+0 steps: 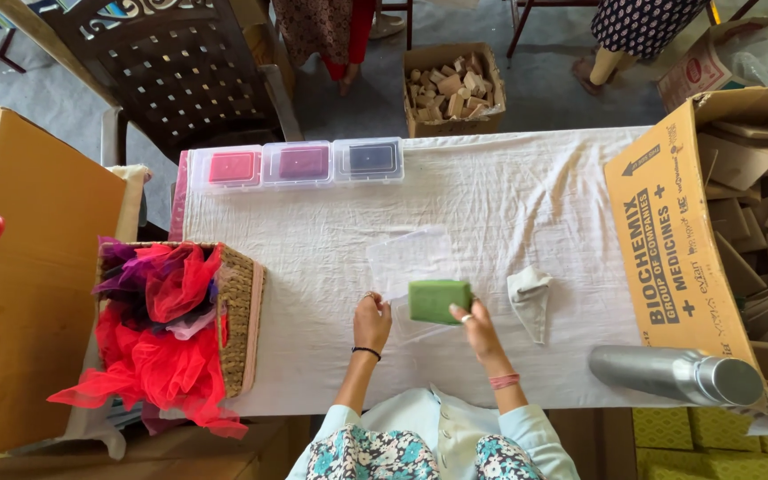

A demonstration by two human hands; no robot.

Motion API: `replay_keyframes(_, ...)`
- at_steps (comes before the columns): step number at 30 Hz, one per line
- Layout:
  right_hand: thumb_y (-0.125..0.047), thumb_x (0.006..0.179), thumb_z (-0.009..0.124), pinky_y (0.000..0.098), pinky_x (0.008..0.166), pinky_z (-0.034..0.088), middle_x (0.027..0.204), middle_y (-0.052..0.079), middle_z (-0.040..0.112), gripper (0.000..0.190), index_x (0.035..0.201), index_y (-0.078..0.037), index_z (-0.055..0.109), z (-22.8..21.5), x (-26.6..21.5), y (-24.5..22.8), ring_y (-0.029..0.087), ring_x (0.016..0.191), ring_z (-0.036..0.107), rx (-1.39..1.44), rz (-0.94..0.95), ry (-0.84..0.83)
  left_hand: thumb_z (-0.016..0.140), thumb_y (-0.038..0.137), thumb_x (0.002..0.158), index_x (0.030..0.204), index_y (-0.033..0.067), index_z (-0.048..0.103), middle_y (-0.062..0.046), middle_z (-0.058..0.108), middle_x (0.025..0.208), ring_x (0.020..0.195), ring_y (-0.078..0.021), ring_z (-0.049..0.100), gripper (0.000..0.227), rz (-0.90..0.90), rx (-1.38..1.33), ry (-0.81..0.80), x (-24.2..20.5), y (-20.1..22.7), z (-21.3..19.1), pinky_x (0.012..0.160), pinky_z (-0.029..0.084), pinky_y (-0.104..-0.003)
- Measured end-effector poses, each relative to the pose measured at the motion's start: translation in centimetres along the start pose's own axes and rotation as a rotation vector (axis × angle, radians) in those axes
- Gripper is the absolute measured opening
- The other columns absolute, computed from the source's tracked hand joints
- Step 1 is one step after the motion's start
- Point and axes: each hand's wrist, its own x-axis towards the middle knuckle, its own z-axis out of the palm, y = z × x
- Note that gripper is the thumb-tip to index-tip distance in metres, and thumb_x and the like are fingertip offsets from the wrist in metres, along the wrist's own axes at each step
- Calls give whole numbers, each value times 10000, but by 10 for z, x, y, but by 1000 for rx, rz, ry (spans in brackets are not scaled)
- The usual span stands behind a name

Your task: Pack bars of soap into small plastic containers and wrap them in paper.

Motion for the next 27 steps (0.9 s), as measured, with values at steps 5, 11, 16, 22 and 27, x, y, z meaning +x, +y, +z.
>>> replay_keyframes(5,-283,923,642,379,1005,467,1214,193,676,510,1332,4,540,15,14,22,299,1148,615,-666,48,-104,708,171,910,1050,-9,661,-159,709,865,800,-340,696,232,-14,-84,6,-6,10,-3,709,542,-448)
replay_keyframes(11,-360,921,642,529,1061,356,1332,265,497,551,1280,43,531,-27,61,104,477,1193,463,-1181,-163,-9,693,195,891,1328,20,524,-163,617,1211,821,-314,690,500,-144,-140,3,-21,44,-22,767,552,-451)
replay_keyframes(16,-368,917,657,540,1095,351,1334,286,462,580,1291,53,517,-22,66,99,485,1211,452,-1218,-47,15,740,202,876,1354,48,506,-177,528,1337,1238,-368,515,555,495,237,155,-43,36,-10,1046,408,-510)
replay_keyframes(22,-351,885,681,487,1104,412,1301,296,515,603,1302,54,518,-7,50,73,455,1261,498,-1257,-73,55,833,258,754,1405,58,490,-124,568,1358,1279,-322,490,763,526,268,-222,-33,54,-10,1116,302,-523)
replay_keyframes(27,-264,808,740,474,988,462,1312,308,565,684,1346,69,479,6,32,37,442,1207,561,-1045,-269,109,885,332,696,1450,46,454,-114,575,1339,1272,-299,488,915,470,302,-328,-23,52,-8,1086,286,-510)
